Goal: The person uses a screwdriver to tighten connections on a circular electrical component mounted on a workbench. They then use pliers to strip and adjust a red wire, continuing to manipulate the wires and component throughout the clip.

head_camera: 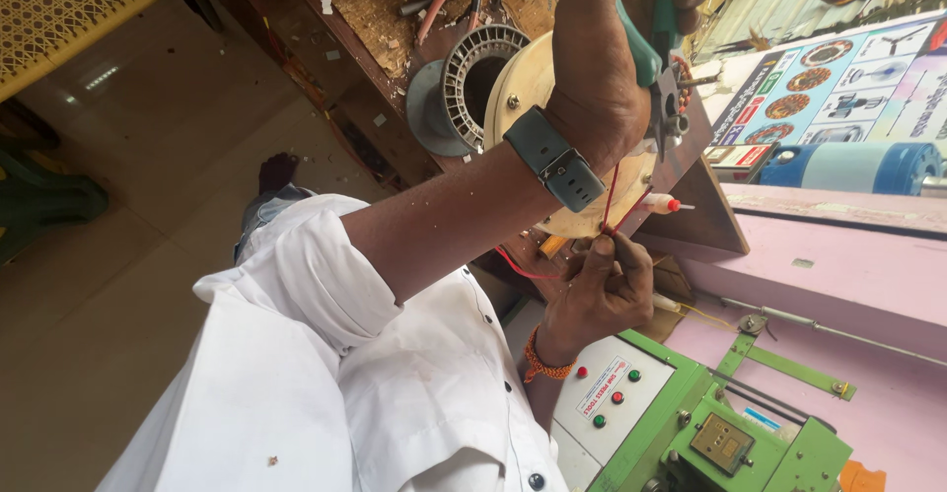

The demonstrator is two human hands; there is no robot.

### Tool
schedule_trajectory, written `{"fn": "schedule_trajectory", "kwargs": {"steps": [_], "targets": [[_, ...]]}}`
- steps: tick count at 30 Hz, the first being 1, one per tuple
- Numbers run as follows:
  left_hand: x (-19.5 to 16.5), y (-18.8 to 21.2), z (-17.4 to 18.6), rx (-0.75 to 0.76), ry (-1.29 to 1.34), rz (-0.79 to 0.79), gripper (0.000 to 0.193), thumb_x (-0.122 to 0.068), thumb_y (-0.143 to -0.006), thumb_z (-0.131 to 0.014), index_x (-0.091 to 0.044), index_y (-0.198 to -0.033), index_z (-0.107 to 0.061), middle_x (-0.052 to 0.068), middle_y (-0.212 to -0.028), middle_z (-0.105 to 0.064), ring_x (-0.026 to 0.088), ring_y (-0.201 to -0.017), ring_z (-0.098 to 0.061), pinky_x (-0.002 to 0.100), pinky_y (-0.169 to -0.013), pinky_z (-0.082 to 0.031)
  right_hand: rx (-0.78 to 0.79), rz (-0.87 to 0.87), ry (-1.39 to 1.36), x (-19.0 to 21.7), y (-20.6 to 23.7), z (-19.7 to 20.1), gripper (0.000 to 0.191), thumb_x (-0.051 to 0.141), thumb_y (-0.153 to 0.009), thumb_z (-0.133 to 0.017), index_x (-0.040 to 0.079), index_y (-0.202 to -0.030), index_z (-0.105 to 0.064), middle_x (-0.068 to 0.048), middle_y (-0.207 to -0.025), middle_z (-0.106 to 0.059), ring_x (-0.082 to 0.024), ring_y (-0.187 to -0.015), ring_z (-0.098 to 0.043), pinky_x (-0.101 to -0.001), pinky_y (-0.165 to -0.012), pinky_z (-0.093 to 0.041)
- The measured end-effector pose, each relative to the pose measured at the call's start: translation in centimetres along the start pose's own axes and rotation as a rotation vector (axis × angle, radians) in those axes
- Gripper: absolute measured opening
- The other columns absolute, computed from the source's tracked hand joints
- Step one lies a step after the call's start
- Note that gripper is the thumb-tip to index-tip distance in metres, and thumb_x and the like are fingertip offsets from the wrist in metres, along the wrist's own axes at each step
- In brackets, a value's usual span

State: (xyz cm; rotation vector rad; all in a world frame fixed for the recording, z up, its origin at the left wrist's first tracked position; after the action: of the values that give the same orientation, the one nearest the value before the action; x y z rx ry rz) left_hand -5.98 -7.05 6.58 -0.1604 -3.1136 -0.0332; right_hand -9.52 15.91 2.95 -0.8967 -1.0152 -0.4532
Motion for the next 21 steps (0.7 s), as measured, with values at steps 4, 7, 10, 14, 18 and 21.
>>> {"fn": "schedule_trajectory", "kwargs": {"steps": [4,7,10,14,18,21], "targets": [[-0.8,0.1,-0.3,-0.063,-0.011,0.075,0.036,-0.045,-0.1,-0.07,-0.01,-0.11,-0.064,0.006,-0.104,-0.068,0.013,-0.079,-0.06,0.032,-0.074,-0.048,0.039,0.006,-0.04,0.4,0.0,-0.2,0.027,0.018,-0.101,-0.076,-0.007,-0.104,-0.065,-0.008,-0.084,-0.065,-0.009,-0.06,-0.062,-0.021,-0.045,-0.04],[-1.0,0.1,-0.3,-0.097,-0.023,0.097,0.039,-0.046,-0.097,-0.072,-0.01,-0.11,-0.065,0.006,-0.106,-0.069,0.013,-0.079,-0.061,0.032,-0.073,-0.049,0.051,0.042,-0.03,0.7,-0.1,-0.2,0.025,0.017,-0.101,-0.075,-0.007,-0.103,-0.066,-0.007,-0.086,-0.062,-0.008,-0.056,-0.058,-0.0203,-0.045,-0.039],[-1.1,0.1,-0.4,-0.088,-0.031,0.093,0.042,-0.046,-0.096,-0.073,-0.007,-0.11,-0.066,0.007,-0.103,-0.069,0.014,-0.08,-0.061,0.033,-0.075,-0.05,0.01,-0.022,-0.046,0.3,-0.1,-0.2,0.023,0.013,-0.1,-0.075,-0.008,-0.103,-0.066,-0.009,-0.083,-0.066,-0.009,-0.055,-0.06,-0.0204,-0.045,-0.04],[-1.1,0.1,-0.7,-0.098,0.005,0.126,0.042,-0.046,-0.096,-0.074,-0.009,-0.114,-0.066,0.007,-0.108,-0.069,0.013,-0.081,-0.06,0.032,-0.076,-0.049,0.03,-0.044,-0.018,0.3,-0.1,-0.7,0.021,0.01,-0.1,-0.074,-0.009,-0.105,-0.067,-0.009,-0.08,-0.068,-0.008,-0.058,-0.06,-0.0195,-0.046,-0.04],[-1.6,0.3,-1.2,-0.095,-0.007,0.126,0.042,-0.046,-0.097,-0.074,-0.007,-0.113,-0.067,0.007,-0.105,-0.07,0.013,-0.081,-0.061,0.032,-0.075,-0.049,0.046,-0.077,-0.023,0.7,-0.2,-1.1,0.018,0.009,-0.1,-0.073,-0.008,-0.103,-0.067,-0.008,-0.076,-0.068,-0.006,-0.056,-0.058,-0.0193,-0.046,-0.04],[-2.1,0.5,-1.7,-0.047,0.017,0.113,0.043,-0.046,-0.097,-0.075,-0.006,-0.112,-0.066,0.008,-0.103,-0.07,0.013,-0.081,-0.06,0.032,-0.074,-0.048,0.05,-0.071,-0.046,1.2,-0.4,-1.4,0.015,0.007,-0.101,-0.072,-0.008,-0.102,-0.068,-0.008,-0.074,-0.067,-0.005,-0.055,-0.054,-0.0195,-0.045,-0.038]]}}
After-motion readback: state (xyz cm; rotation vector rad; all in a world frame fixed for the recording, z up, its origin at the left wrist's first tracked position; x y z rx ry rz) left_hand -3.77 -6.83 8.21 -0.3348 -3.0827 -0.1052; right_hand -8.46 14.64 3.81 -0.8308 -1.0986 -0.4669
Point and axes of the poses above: each hand's wrist, its own y-axis away from the middle knuckle, its own z-axis out of the back of the hand, x = y × z, the point moved 4 cm from there along -y, towards the middle knuckle
